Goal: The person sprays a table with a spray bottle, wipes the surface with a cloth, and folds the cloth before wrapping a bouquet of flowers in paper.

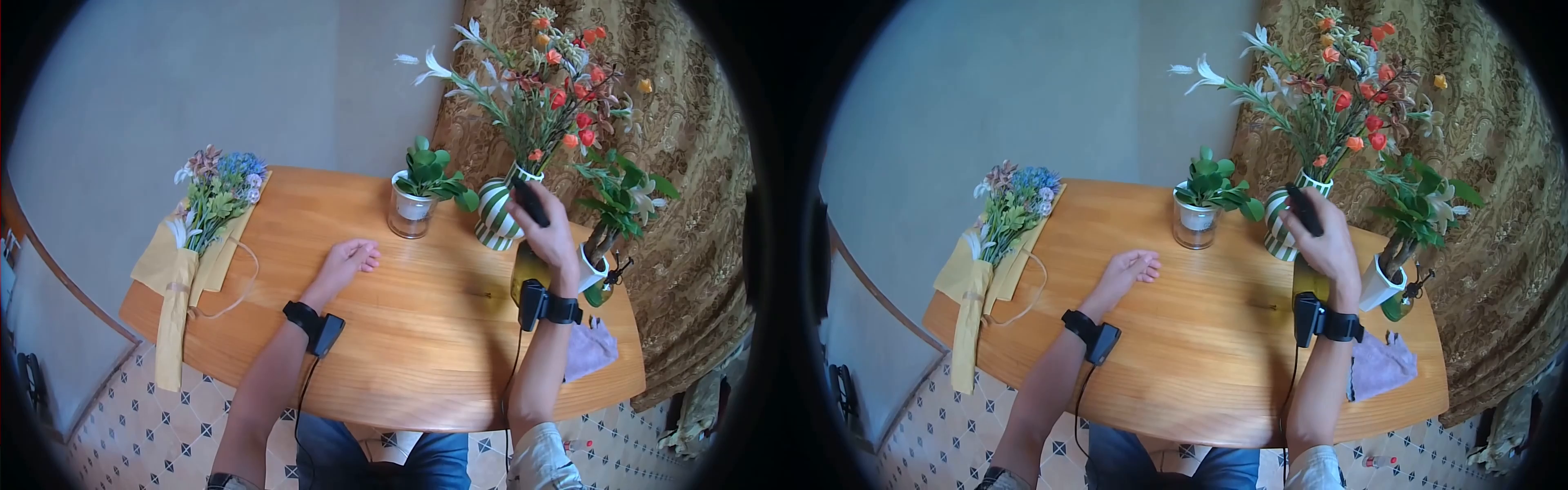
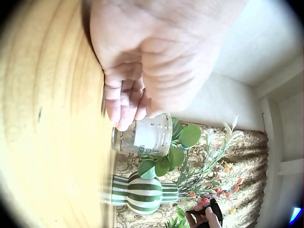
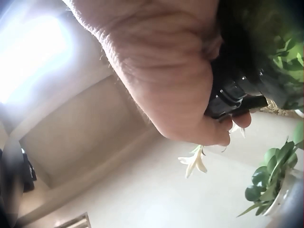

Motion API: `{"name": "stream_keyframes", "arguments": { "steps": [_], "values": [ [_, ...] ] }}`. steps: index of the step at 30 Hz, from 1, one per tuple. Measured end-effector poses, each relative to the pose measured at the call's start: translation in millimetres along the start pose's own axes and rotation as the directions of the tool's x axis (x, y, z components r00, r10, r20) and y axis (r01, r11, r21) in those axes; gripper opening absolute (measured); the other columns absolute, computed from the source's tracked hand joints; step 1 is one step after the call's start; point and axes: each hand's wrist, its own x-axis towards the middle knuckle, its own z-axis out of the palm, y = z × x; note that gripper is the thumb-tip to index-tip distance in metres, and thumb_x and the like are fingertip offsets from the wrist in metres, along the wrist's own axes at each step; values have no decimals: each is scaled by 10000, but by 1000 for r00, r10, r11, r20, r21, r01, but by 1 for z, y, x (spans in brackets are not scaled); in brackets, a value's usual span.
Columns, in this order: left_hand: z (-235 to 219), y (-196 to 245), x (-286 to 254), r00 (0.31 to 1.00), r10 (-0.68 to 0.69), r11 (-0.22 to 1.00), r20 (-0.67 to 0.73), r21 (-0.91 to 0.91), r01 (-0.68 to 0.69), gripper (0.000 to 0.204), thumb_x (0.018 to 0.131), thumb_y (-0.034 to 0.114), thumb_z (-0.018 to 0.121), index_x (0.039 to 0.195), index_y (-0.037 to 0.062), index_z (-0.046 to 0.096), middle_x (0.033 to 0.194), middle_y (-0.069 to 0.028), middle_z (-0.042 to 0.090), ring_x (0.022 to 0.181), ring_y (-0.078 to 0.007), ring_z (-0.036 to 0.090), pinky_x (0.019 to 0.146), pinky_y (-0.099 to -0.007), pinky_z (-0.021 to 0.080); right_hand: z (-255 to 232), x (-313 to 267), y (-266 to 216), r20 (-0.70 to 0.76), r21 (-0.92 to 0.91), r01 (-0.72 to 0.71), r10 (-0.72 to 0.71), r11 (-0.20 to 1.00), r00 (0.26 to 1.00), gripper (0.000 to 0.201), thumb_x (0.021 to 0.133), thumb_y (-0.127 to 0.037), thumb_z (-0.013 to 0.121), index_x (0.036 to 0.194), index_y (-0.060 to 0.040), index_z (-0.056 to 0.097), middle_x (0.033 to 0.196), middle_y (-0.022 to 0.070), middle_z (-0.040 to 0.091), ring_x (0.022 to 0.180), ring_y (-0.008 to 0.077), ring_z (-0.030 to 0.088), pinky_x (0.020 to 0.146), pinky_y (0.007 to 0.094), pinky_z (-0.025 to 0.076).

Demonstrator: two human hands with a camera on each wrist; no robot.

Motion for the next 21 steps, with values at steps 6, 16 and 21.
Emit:
{"name": "stream_keyframes", "arguments": {
  "steps": [6,16,21],
  "values": [
    [1,3,-1,1000,-1,1000,0,4,1,349,988,230,489,1165,-60,571,984,-95,638,858,-131,614,769,-256,516,-25,0,-8,-266,56,-12,26,998,964,267,852,-203,672,1017,-7,597,841,50,618,753,127,563,701,273,459],
    [2,3,-1,1000,1,1000,-19,-9,-2,333,984,220,494,1160,-50,578,980,-105,647,852,-139,623,773,-260,519,-73,-7,-9,-685,-50,55,-75,997,725,247,894,-193,650,1045,-2,609,888,1,585,780,68,525,701,213,427],
    [2,3,-2,1000,0,1000,-14,8,0,330,987,222,486,1166,-42,570,995,-103,642,848,-132,614,771,-255,514,-103,-21,-20,-782,36,107,-39,994,622,283,882,-186,666,1079,12,623,979,39,619,895,110,568,823,250,435]
  ]
}}
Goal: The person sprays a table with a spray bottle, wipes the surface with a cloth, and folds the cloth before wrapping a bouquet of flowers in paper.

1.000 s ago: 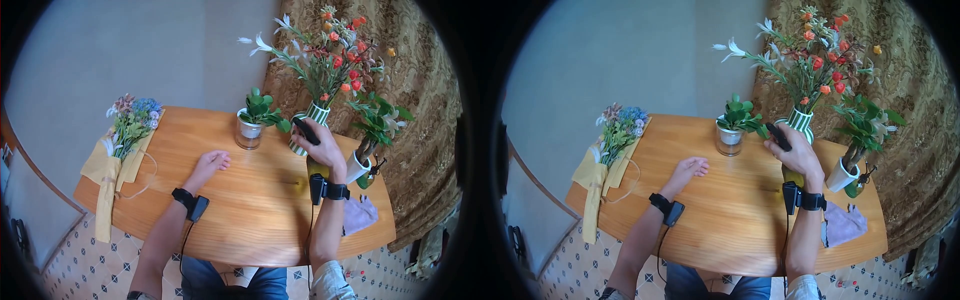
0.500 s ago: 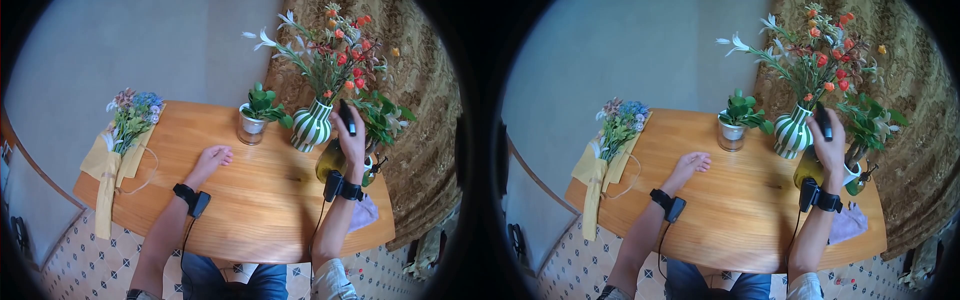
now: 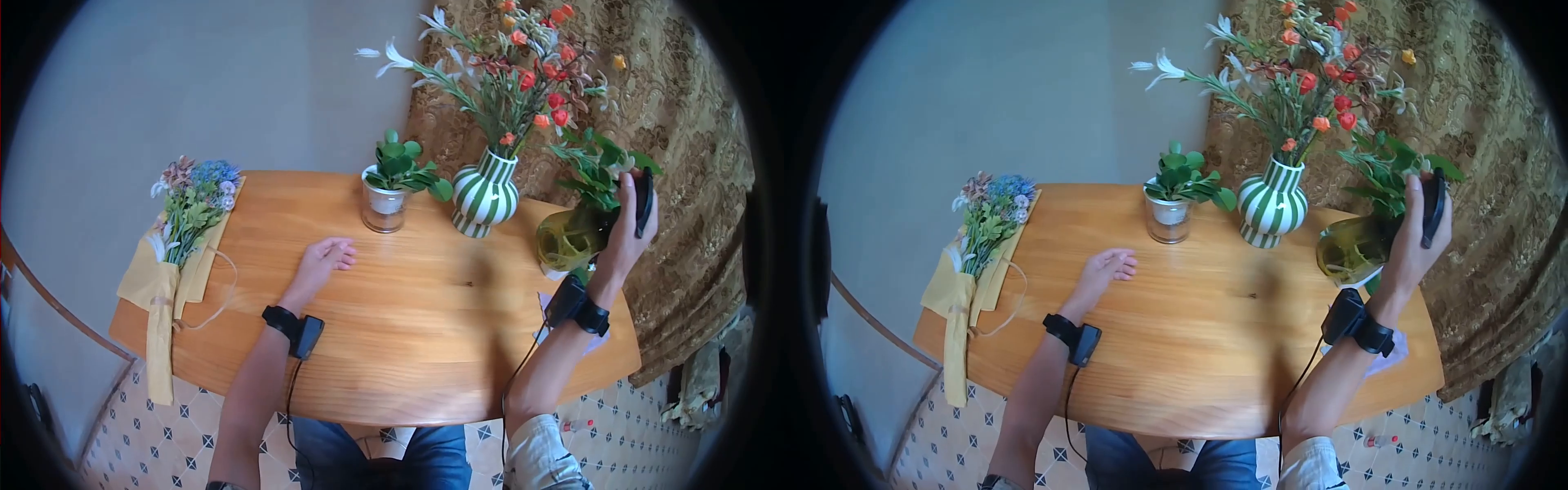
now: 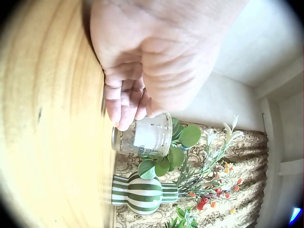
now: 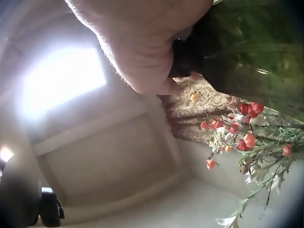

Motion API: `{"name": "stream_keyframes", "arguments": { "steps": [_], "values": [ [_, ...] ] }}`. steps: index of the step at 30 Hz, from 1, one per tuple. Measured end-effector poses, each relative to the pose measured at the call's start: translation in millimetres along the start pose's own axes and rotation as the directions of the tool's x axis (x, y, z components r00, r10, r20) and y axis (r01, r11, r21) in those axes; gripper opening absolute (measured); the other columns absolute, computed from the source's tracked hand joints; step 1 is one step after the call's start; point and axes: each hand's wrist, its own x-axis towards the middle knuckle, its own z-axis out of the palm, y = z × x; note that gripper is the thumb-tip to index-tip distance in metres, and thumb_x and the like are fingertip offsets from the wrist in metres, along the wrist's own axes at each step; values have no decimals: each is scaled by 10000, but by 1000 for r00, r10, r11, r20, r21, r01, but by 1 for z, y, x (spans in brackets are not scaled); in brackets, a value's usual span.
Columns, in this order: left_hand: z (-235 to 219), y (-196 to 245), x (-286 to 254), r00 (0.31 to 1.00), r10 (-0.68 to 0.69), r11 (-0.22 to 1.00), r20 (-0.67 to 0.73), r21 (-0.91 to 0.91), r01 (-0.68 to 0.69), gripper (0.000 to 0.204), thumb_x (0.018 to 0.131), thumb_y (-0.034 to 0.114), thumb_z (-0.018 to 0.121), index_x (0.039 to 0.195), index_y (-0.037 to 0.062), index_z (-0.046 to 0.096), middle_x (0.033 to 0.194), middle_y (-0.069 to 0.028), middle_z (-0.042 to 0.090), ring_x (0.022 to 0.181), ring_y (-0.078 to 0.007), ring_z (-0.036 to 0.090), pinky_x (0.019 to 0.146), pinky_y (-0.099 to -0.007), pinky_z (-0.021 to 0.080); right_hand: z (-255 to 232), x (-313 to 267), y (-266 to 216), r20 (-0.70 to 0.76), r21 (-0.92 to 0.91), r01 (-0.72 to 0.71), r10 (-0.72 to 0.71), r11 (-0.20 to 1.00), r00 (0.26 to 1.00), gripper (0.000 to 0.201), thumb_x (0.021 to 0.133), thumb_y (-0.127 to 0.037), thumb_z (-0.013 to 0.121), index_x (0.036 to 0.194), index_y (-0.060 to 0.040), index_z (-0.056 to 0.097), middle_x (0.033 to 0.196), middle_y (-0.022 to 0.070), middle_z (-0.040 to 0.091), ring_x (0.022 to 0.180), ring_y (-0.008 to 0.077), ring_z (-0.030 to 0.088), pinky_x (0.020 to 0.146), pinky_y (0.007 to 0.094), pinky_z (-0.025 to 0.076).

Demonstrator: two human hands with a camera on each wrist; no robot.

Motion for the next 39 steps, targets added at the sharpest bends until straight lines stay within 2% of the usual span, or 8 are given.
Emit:
{"name": "stream_keyframes", "arguments": {
  "steps": [3,10,12,16,25,33,37,39],
  "values": [
    [-1,0,0,1000,6,1000,7,8,-6,338,988,235,479,1166,-39,565,1004,-101,636,859,-134,610,780,-254,509,-19,5,-5,-64,-5,18,-18,1000,998,281,887,-196,660,1070,17,634,995,43,626,908,115,564,834,256,431],
    [-5,-7,4,1000,14,1000,20,-2,-14,335,987,227,477,1167,-43,557,1000,-95,634,848,-131,606,766,-244,503,-86,25,6,-76,-260,85,-108,962,991,286,896,-230,659,1048,11,641,895,-2,601,793,80,521,727,224,419],
    [-5,-7,4,999,16,1000,29,-8,-16,335,987,224,475,1170,-46,555,997,-94,633,845,-131,605,763,-242,503,-113,35,25,-84,-366,99,-139,926,987,322,897,-257,661,1068,15,639,847,-24,576,728,69,486,667,219,413],
    [-2,-2,3,1000,8,1000,18,2,-8,334,989,210,469,1180,-52,548,992,-91,630,842,-130,602,759,-238,502,-156,41,79,-145,-440,27,-101,898,984,388,896,-303,659,1095,29,630,846,0,587,746,87,500,693,231,422],
    [-5,-4,4,1000,16,1000,10,17,-17,317,984,204,482,1167,-41,565,981,-90,637,837,-130,608,744,-240,503,-198,36,173,-159,-435,-28,-47,900,986,395,890,-300,666,1108,27,630,875,8,615,779,92,525,737,242,435],
    [-3,2,1,1000,-10,999,3,43,10,317,986,190,474,1180,-47,555,998,-94,635,851,-133,604,758,-248,499,-209,40,222,-143,-405,-202,156,892,977,386,882,-296,675,1109,15,645,949,8,642,813,80,533,787,225,429],
    [-2,3,1,1000,-22,999,1,36,22,302,990,190,481,1176,-37,556,996,-79,641,834,-117,607,745,-231,500,-209,46,242,-76,-384,-211,197,899,977,375,873,-299,684,1101,-3,660,954,6,645,797,65,540,717,218,427],
    [0,7,-1,1000,-31,999,-2,41,31,300,990,189,482,1174,-36,557,1000,-80,642,835,-114,607,744,-230,499,-195,42,230,-74,-226,-308,299,924,951,351,871,-305,682,1065,-12,677,913,12,653,770,70,558,680,224,426]
  ]
}}
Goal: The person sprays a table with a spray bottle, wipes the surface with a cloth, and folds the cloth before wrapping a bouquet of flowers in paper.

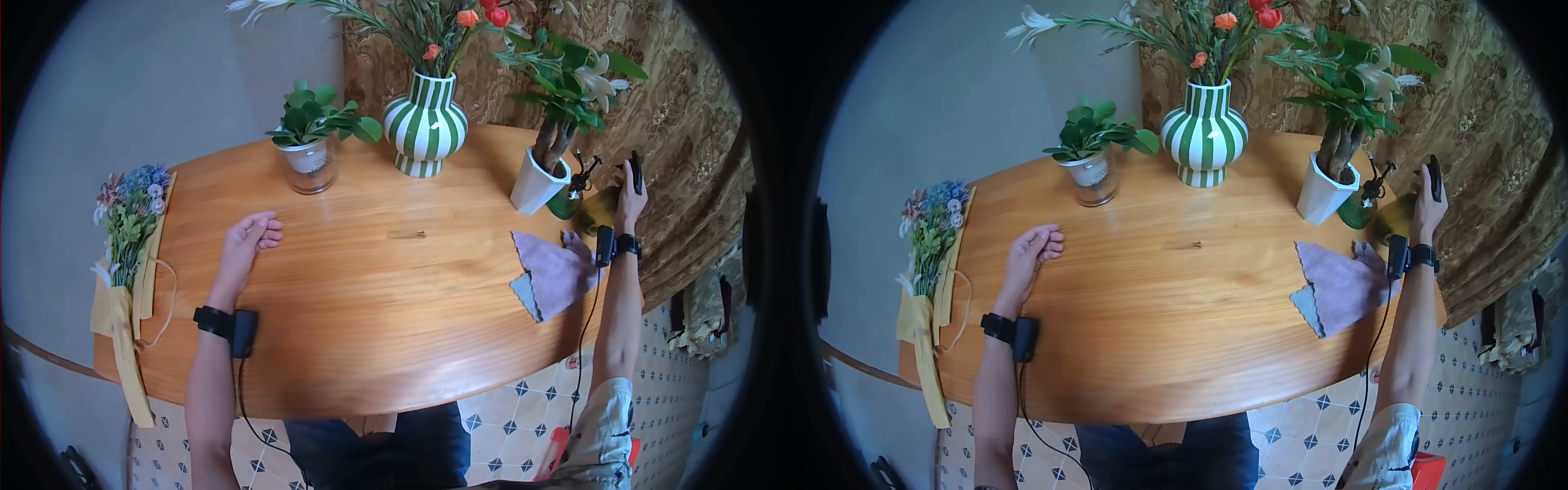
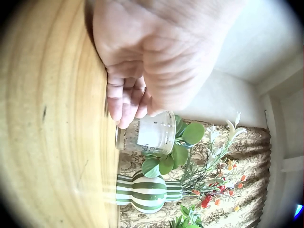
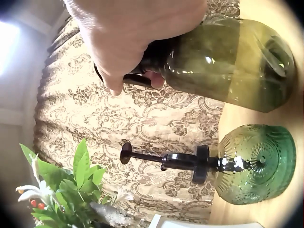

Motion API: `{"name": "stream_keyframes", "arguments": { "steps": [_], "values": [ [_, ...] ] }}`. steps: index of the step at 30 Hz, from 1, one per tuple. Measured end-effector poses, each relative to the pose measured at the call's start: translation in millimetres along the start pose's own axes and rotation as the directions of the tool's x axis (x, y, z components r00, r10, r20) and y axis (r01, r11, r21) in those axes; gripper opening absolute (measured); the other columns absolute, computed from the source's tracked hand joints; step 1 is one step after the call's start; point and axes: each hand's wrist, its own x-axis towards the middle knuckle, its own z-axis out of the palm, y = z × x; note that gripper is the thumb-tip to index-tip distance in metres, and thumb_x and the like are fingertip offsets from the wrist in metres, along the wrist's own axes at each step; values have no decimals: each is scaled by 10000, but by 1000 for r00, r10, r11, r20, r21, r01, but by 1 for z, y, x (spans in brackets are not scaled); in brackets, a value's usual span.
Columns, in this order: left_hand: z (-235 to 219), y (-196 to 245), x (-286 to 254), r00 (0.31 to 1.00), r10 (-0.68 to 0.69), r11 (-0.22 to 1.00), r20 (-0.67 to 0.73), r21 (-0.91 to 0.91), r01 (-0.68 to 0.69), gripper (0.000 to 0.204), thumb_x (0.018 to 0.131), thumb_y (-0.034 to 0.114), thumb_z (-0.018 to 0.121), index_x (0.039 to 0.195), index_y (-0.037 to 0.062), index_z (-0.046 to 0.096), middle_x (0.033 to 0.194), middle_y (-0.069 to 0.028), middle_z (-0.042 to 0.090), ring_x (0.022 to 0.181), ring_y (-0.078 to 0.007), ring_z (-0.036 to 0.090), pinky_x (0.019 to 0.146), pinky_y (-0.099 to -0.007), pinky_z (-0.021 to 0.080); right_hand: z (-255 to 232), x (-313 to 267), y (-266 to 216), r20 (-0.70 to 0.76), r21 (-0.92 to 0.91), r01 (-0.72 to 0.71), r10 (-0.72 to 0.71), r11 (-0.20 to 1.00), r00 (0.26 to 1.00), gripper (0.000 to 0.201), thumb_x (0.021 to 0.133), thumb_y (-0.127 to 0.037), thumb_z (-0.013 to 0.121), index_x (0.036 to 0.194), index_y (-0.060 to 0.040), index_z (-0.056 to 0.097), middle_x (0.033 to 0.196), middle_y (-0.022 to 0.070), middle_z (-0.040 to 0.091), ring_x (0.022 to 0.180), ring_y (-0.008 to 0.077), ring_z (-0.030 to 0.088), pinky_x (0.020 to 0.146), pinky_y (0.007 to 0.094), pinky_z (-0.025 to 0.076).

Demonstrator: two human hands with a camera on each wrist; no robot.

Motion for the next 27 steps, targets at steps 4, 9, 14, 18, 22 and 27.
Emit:
{"name": "stream_keyframes", "arguments": {
  "steps": [4,9,14,18,22,27],
  "values": [
    [2,2,0,1000,-10,1000,-14,8,11,292,990,183,481,1171,-32,559,1008,-82,644,835,-107,607,744,-226,499,-2,11,27,-21,-237,-48,45,970,999,362,857,-328,698,1029,-10,686,888,8,656,748,81,573,681,239,437],
    [3,2,0,1000,-12,1000,-12,17,12,286,989,179,481,1168,-30,560,1010,-83,644,837,-107,607,744,-227,500,-4,11,34,47,-147,-19,27,989,999,377,864,-357,686,986,0,684,845,7,646,753,87,560,712,241,437],
    [1,2,-1,1000,-7,1000,-20,4,7,285,988,182,485,1163,-31,560,1005,-84,642,839,-111,607,745,-230,501,-8,8,37,116,-230,2,26,973,993,387,887,-359,657,1051,-9,638,939,10,629,826,85,541,760,235,426],
    [-2,-4,2,1000,1,1000,-11,-19,-1,295,985,192,494,1164,-34,557,997,-82,640,838,-118,608,744,-233,502,-13,-11,44,94,-290,46,-19,956,995,589,872,-412,651,1245,26,525,1138,101,606,1020,167,559,909,294,409],
    [-4,-8,4,1000,16,999,2,-33,-16,306,981,207,505,1163,-34,557,990,-81,637,838,-121,608,747,-234,501,-24,-40,41,16,-339,35,-31,940,999,736,865,-465,636,1357,33,410,1331,196,485,1232,273,472,1029,354,356],
    [-4,-9,3,1000,22,999,-2,-34,-22,303,980,213,502,1153,-29,564,986,-83,632,841,-122,605,751,-236,499,-49,-70,21,54,-453,29,-5,891,999,785,861,-476,634,1390,35,358,1379,240,427,1276,311,430,1062,379,324]
  ]
}}
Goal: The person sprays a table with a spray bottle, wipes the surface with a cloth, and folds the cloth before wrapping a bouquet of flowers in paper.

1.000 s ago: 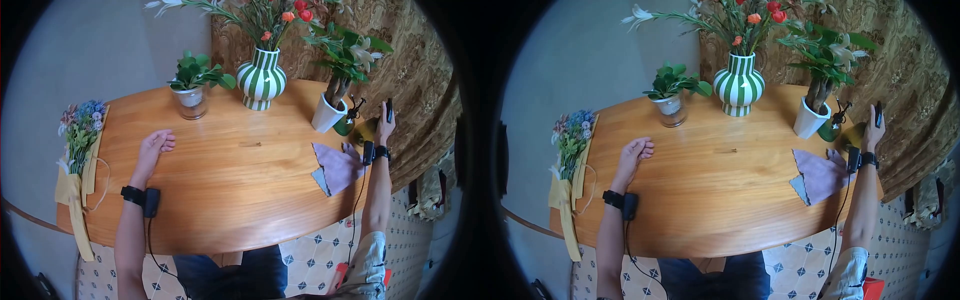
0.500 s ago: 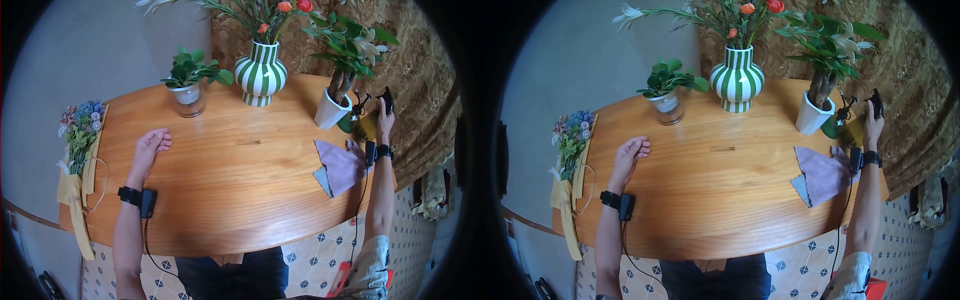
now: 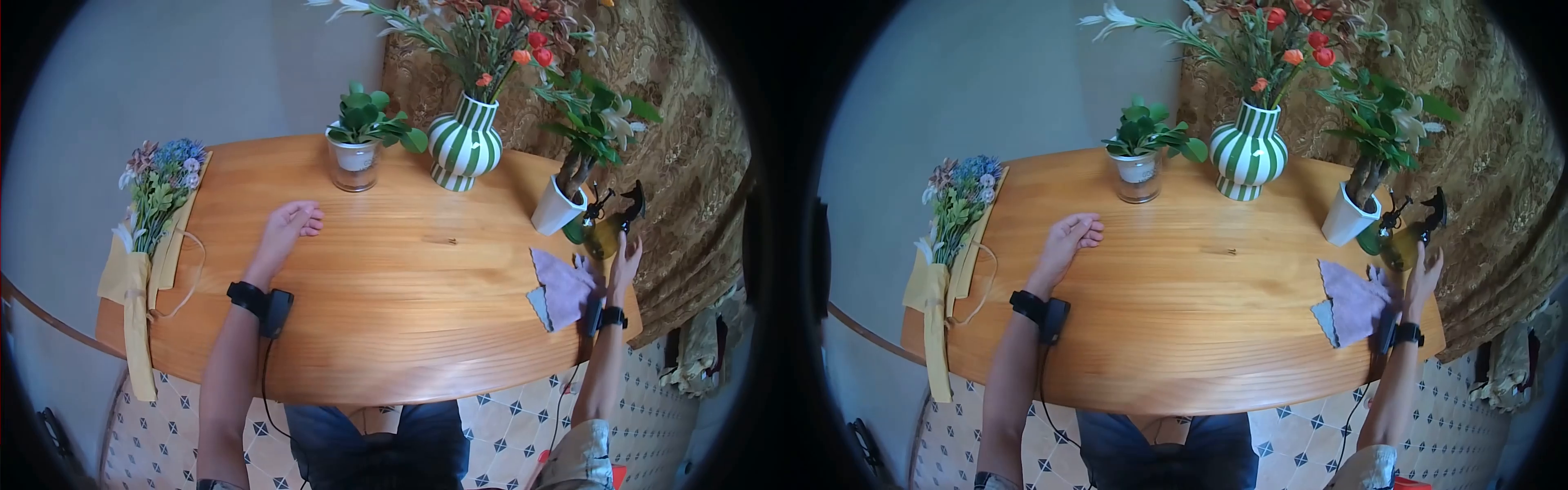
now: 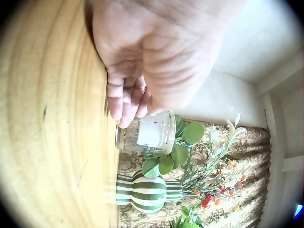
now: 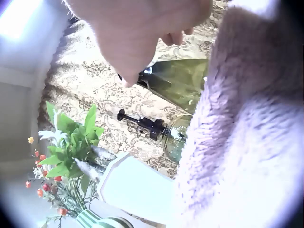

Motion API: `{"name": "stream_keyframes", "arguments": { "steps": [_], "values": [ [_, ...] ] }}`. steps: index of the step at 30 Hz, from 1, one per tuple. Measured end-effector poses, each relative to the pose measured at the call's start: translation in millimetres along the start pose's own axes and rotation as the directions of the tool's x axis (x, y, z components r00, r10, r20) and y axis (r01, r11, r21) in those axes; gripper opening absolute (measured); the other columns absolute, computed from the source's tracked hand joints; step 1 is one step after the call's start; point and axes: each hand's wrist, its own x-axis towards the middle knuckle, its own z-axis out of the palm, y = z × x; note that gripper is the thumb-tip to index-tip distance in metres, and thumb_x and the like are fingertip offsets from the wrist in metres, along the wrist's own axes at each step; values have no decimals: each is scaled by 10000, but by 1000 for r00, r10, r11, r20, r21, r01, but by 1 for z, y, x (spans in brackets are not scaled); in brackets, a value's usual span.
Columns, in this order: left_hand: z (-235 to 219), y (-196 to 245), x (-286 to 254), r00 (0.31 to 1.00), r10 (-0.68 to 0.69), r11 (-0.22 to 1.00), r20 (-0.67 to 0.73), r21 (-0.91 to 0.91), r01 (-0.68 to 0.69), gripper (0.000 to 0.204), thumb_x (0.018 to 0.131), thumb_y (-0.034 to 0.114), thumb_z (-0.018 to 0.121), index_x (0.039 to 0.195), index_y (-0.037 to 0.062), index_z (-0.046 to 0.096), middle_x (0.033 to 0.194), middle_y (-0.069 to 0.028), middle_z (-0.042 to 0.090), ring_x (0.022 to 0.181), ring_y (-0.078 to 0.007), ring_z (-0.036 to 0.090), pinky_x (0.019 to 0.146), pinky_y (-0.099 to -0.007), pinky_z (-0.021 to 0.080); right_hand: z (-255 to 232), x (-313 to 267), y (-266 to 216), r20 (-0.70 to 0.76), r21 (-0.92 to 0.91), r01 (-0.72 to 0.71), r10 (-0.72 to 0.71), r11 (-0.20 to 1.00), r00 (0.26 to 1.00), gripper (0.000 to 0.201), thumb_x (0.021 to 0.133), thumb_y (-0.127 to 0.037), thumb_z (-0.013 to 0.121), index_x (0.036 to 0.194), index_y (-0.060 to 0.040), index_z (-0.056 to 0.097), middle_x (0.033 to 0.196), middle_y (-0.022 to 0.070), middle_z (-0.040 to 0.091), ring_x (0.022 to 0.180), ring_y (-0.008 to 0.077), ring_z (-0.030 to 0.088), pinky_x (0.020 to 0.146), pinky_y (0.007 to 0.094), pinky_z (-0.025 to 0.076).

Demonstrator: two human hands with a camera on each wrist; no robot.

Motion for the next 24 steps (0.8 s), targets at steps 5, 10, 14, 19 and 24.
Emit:
{"name": "stream_keyframes", "arguments": {
  "steps": [5,10,14,19,24],
  "values": [
    [1,2,-2,1000,0,1000,0,-11,0,295,984,212,490,1134,-27,575,982,-83,629,835,-124,599,753,-240,499,-28,-41,-15,377,-156,134,-67,979,924,734,819,-403,695,1320,67,435,1293,276,499,1221,322,485,1020,384,370],
    [2,-4,2,1000,28,999,-7,26,-28,294,985,217,479,1116,-25,581,978,-84,628,835,-127,595,759,-243,497,-31,-83,-41,674,-316,377,-74,871,735,612,785,-345,711,1213,57,534,1100,271,602,987,350,612,863,394,480],
    [1,-6,3,999,50,999,17,6,-50,295,984,224,483,1112,-21,586,974,-83,628,836,-127,595,758,-245,498,-26,-95,-69,695,-291,371,-72,882,716,420,823,-200,669,1137,66,590,987,244,655,912,309,657,801,352,503],
    [2,-5,2,999,53,998,9,22,-53,306,981,242,500,1120,-15,592,963,-76,633,833,-123,601,753,-247,505,2,-119,-116,725,-124,423,-209,898,656,264,845,-127,627,1056,32,633,923,162,677,834,296,650,757,338,497],
    [1,-6,3,999,46,999,-5,4,-46,297,976,210,511,1111,-43,587,941,-85,635,798,-123,608,725,-242,514,65,-128,-184,550,474,-161,-148,866,822,241,952,-165,545,1110,4,613,886,-21,601,738,55,513,660,231,441]
  ]
}}
